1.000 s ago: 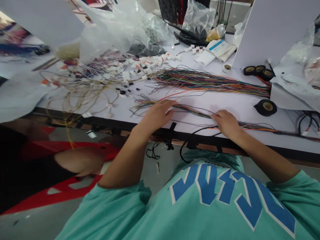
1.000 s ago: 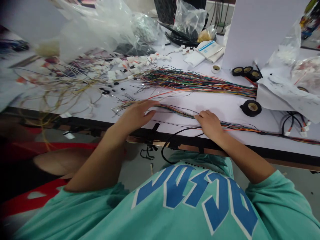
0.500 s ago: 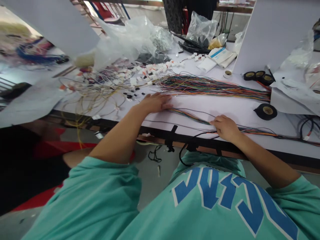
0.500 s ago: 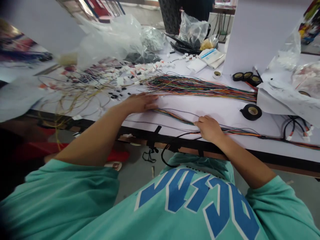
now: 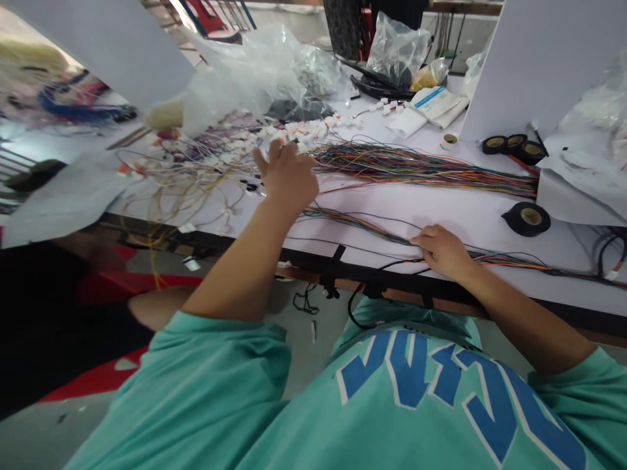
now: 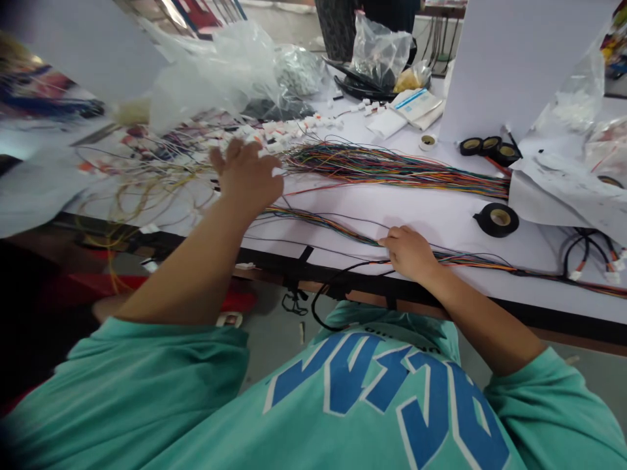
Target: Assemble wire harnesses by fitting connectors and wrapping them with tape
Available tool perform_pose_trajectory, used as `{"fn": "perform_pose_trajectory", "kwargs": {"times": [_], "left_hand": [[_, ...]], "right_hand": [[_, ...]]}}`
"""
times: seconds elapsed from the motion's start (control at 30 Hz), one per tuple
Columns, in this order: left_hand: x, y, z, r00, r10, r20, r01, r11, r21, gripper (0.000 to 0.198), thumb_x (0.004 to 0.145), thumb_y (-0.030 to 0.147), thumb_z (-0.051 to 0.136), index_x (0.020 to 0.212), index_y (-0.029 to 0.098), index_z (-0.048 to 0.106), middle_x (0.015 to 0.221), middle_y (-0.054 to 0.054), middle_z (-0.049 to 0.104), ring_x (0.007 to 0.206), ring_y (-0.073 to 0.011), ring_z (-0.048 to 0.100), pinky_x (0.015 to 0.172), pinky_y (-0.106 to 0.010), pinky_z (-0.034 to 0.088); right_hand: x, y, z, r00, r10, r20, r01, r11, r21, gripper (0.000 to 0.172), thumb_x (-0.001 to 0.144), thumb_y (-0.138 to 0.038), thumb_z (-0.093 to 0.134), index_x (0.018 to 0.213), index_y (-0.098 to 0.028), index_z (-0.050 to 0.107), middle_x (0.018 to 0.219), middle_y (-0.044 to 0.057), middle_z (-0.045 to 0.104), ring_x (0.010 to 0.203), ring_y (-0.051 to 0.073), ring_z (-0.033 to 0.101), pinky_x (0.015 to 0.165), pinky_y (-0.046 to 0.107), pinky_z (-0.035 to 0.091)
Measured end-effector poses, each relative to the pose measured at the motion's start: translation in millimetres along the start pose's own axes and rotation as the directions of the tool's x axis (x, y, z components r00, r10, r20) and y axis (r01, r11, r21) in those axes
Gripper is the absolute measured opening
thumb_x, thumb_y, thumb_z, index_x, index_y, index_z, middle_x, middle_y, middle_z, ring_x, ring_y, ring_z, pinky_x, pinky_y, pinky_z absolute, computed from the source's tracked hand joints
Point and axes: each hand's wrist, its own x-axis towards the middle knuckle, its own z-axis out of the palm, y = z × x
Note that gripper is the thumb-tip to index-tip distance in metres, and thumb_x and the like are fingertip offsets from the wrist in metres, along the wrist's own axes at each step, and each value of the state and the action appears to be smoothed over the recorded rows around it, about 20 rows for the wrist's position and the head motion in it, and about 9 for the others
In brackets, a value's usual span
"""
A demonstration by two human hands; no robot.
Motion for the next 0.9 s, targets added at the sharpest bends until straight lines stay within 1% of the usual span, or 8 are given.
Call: {"fn": "perform_pose_trajectory", "kwargs": {"times": [0.07, 0.1, 0.2, 0.33, 0.5, 0.63, 0.77, 0.9], "left_hand": [[-12, 9, 12.2, 0.975, 0.198, 0.099, -0.187, 0.976, -0.111, 0.040, 0.084, 0.025, 0.044, 0.120, 0.014, 0.056, 0.139, -0.013, 0.042, 0.136, -0.0276, 0.029, 0.113, -0.049, 0.021], [-16, 11, 21.2, 0.935, 0.316, 0.164, -0.287, 0.941, -0.177, 0.043, 0.084, 0.029, 0.046, 0.124, 0.015, 0.053, 0.141, -0.012, 0.041, 0.136, -0.0264, 0.030, 0.113, -0.046, 0.024], [-25, 4, 49.8, 0.840, 0.490, 0.235, -0.425, 0.862, -0.276, 0.050, 0.084, 0.036, 0.044, 0.129, 0.016, 0.047, 0.143, -0.012, 0.039, 0.137, -0.0279, 0.029, 0.112, -0.049, 0.025], [-27, -16, 67.3, 0.887, 0.418, 0.196, -0.371, 0.898, -0.236, 0.043, 0.083, 0.030, 0.039, 0.120, 0.016, 0.056, 0.133, -0.013, 0.050, 0.130, -0.0284, 0.040, 0.111, -0.051, 0.028], [-48, -17, 47.3, 0.974, 0.225, 0.020, -0.218, 0.958, -0.184, 0.039, 0.079, 0.024, 0.042, 0.114, 0.018, 0.059, 0.132, -0.013, 0.052, 0.129, -0.0313, 0.040, 0.106, -0.052, 0.033], [-78, 2, 32.1, 0.941, 0.326, 0.095, -0.285, 0.910, -0.301, 0.033, 0.083, 0.032, 0.041, 0.102, 0.019, 0.064, 0.107, -0.008, 0.065, 0.106, -0.0244, 0.056, 0.098, -0.044, 0.041], [-95, 14, 35.6, 0.885, 0.443, 0.146, -0.352, 0.839, -0.415, 0.031, 0.083, 0.038, 0.046, 0.093, 0.017, 0.066, 0.097, -0.008, 0.066, 0.097, -0.0219, 0.057, 0.091, -0.038, 0.043], [-98, 16, 41.4, 0.882, 0.453, 0.130, -0.368, 0.836, -0.408, 0.025, 0.084, 0.033, 0.046, 0.084, 0.016, 0.065, 0.089, -0.008, 0.065, 0.089, -0.0206, 0.055, 0.085, -0.036, 0.044]], "right_hand": [[1, 1, -1, 1.000, -0.005, -0.005, 0.005, 0.999, 0.044, 0.038, 0.080, -0.009, 0.044, 0.107, -0.017, 0.069, 0.095, 0.012, 0.066, 0.087, 0.022, 0.058, 0.079, 0.036, 0.047], [1, 2, -3, 1.000, -0.010, -0.014, 0.011, 0.997, 0.071, 0.036, 0.081, -0.011, 0.046, 0.108, -0.017, 0.069, 0.096, 0.011, 0.066, 0.088, 0.022, 0.058, 0.081, 0.036, 0.047], [1, 9, -16, 0.998, 0.037, -0.058, -0.027, 0.988, 0.150, 0.034, 0.082, -0.020, 0.051, 0.112, -0.016, 0.065, 0.102, 0.011, 0.066, 0.089, 0.021, 0.059, 0.081, 0.033, 0.047], [-4, 25, -42, 0.980, 0.189, -0.057, -0.178, 0.971, 0.159, 0.031, 0.081, -0.025, 0.052, 0.107, -0.017, 0.067, 0.098, 0.009, 0.068, 0.075, 0.017, 0.060, 0.070, 0.030, 0.047], [-12, 41, -55, 0.984, 0.178, -0.011, -0.177, 0.982, 0.065, 0.025, 0.079, -0.026, 0.052, 0.094, -0.020, 0.071, 0.086, 0.005, 0.071, 0.073, 0.017, 0.061, 0.066, 0.028, 0.044], [-14, 38, -46, 0.987, 0.162, 0.015, -0.163, 0.983, 0.080, 0.024, 0.080, -0.023, 0.048, 0.086, -0.019, 0.071, 0.086, 0.005, 0.072, 0.078, 0.018, 0.063, 0.068, 0.028, 0.043], [-15, 32, -37, 0.988, 0.155, 0.009, -0.156, 0.984, 0.091, 0.024, 0.081, -0.021, 0.046, 0.082, -0.019, 0.070, 0.083, 0.004, 0.072, 0.079, 0.018, 0.063, 0.067, 0.027, 0.042], [-16, 32, -35, 0.987, 0.161, 0.025, -0.163, 0.981, 0.107, 0.024, 0.081, -0.021, 0.046, 0.081, -0.019, 0.070, 0.084, 0.005, 0.072, 0.079, 0.018, 0.063, 0.068, 0.027, 0.042]]}}
